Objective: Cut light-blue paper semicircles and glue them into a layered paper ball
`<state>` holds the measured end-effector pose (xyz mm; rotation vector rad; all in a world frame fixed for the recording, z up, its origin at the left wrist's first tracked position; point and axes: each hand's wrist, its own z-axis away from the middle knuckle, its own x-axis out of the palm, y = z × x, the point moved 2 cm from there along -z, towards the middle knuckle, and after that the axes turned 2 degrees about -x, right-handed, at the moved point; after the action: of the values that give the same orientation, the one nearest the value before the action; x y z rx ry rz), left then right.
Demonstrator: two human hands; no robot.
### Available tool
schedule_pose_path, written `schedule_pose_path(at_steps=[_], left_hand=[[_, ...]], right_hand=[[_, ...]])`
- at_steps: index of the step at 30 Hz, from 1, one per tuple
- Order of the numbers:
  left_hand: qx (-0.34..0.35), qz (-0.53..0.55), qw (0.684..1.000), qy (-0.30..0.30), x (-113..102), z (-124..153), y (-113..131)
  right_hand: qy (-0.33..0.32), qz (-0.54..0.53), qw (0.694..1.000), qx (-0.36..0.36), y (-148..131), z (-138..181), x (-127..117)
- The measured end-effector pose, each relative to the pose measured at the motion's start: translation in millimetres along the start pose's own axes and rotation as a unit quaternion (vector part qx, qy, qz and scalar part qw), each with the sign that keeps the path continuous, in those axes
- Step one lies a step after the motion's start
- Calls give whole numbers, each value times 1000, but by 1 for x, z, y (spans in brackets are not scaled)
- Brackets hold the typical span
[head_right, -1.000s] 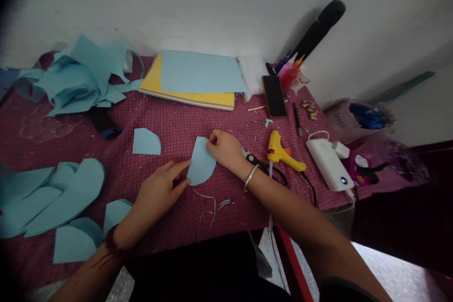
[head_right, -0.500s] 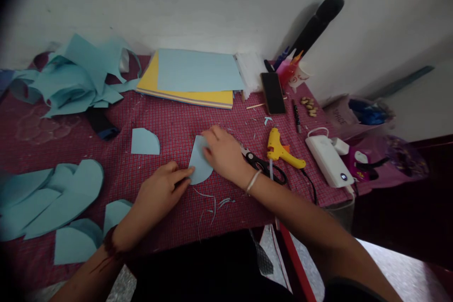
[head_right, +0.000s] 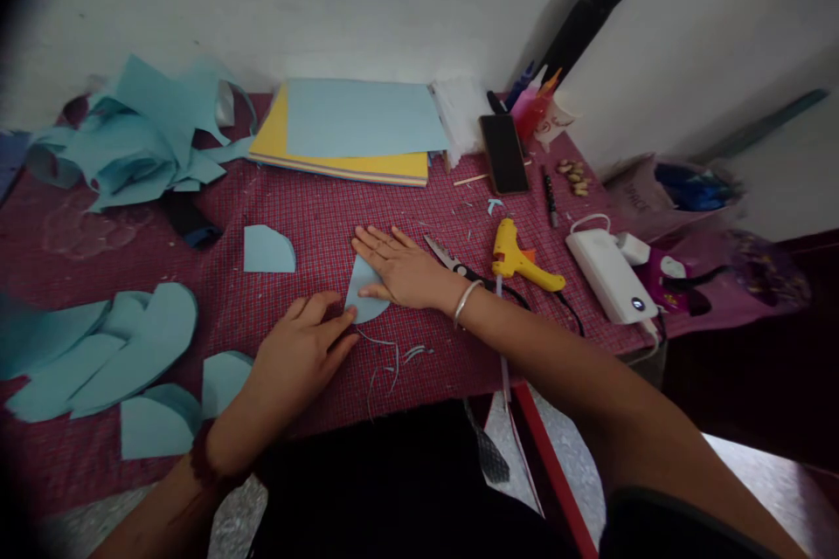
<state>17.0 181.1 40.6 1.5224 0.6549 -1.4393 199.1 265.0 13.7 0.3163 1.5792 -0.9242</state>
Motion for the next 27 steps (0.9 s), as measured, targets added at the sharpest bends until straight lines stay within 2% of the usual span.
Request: schedule_pose_path(at_steps=[2, 3, 6, 8, 11, 14, 17, 20, 22, 23, 25, 27], left_hand=[[34, -21, 999, 18, 0, -2, 6], [51, -28, 998, 15, -1, -4, 9], [75, -44, 996, -10, -5, -18, 19], [67, -56, 996, -12, -10, -28, 24], [59, -79, 995, -15, -14, -42, 29], [52, -109, 992, -32, -16, -54, 27], [12, -86, 996, -22, -21, -57, 19], [-10, -9, 999, 51, -30, -38, 16], [35, 37, 991, 123, -32, -11, 21], [62, 50, 984, 158, -31, 5, 26], [106, 54, 973, 199, -25, 36, 35], [122, 80, 970, 193, -16, 61, 45]], right_hand=[[21, -36, 999, 18, 4, -3, -8], [51, -65, 996, 30, 6, -1, -15], [198, -158, 965, 70, 6, 18, -42], [258, -208, 938, 100, 0, 41, -55], [249, -317, 902, 156, -14, 80, -54], [215, -432, 857, 182, -32, 109, -35], [202, -541, 791, 200, -50, 122, -12], [195, -658, 692, 223, -68, 123, 9], [181, -723, 633, 210, -81, 119, 18], [174, -745, 615, 190, -87, 116, 21], [175, -763, 607, 137, -99, 111, 24], [187, -744, 635, 88, -109, 109, 25]])
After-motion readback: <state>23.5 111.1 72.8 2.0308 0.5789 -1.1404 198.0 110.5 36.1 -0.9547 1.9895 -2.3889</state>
